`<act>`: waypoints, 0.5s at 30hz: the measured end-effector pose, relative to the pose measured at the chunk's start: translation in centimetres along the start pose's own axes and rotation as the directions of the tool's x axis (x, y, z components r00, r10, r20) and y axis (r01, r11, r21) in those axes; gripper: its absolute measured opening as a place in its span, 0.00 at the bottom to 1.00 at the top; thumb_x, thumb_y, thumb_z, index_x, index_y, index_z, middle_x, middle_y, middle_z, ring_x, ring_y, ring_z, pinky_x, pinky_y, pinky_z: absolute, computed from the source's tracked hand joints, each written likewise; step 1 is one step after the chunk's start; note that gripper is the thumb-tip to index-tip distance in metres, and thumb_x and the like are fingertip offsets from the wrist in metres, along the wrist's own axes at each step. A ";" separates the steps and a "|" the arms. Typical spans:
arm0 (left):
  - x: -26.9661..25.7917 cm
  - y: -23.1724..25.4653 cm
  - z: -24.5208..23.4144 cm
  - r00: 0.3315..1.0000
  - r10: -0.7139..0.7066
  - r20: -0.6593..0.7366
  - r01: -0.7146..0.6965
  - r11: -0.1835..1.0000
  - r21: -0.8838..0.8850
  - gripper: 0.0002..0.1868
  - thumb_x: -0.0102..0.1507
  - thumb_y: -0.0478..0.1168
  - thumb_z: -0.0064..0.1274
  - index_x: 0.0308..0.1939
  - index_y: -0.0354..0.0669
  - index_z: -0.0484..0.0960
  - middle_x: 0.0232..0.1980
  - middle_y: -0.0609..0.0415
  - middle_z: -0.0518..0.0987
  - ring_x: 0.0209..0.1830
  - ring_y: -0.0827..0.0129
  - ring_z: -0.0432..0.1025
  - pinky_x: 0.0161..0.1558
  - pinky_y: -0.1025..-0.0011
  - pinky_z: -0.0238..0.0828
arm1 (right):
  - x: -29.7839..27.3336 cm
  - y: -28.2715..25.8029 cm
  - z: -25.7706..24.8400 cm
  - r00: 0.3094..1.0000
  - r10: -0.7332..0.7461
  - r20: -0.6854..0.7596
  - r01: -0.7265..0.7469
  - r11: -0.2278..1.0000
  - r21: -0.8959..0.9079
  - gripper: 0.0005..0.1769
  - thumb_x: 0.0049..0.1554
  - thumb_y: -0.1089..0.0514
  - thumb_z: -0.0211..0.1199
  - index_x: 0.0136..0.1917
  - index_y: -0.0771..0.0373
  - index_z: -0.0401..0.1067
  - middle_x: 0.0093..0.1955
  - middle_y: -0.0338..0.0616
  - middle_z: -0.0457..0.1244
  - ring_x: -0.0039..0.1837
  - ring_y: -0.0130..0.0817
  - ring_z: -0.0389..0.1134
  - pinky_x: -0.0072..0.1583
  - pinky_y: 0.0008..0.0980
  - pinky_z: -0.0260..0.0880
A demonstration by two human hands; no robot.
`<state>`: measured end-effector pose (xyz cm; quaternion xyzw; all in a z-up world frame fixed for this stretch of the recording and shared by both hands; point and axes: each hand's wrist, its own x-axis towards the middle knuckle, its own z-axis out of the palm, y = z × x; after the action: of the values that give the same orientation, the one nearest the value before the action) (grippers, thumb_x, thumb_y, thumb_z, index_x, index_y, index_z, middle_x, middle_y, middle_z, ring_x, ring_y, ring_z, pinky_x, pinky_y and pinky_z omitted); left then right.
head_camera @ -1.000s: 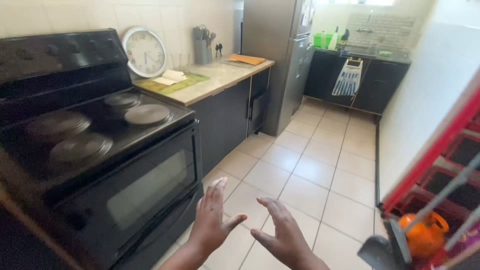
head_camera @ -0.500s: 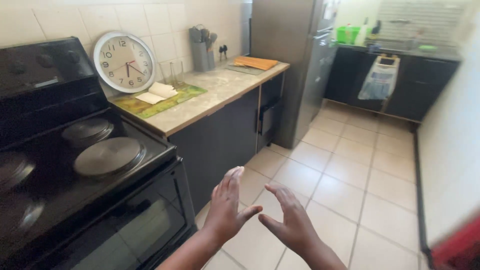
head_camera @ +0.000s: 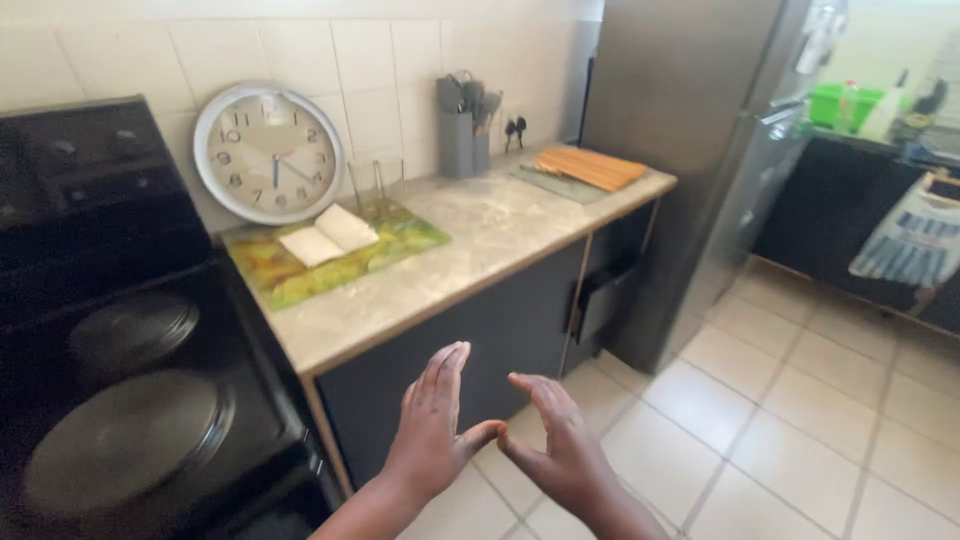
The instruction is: Folding napkins and placing glasses on a dining table.
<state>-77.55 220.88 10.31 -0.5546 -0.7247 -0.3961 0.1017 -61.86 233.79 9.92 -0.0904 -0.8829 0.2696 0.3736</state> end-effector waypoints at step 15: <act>26.3 -26.9 7.2 0.975 -0.143 -0.170 0.154 0.987 0.051 0.54 0.52 0.53 0.71 0.73 0.41 0.56 0.73 0.41 0.61 0.72 0.45 0.58 0.66 0.51 0.56 | 29.6 20.1 11.6 0.996 0.001 0.086 -0.011 0.993 0.115 0.38 0.48 0.53 0.72 0.69 0.62 0.66 0.67 0.53 0.63 0.67 0.48 0.67 0.66 0.42 0.66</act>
<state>-108.84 242.92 8.52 -0.4604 -0.7654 -0.4242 0.1494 -91.80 256.55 10.41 -0.0595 -0.8810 0.3247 0.3390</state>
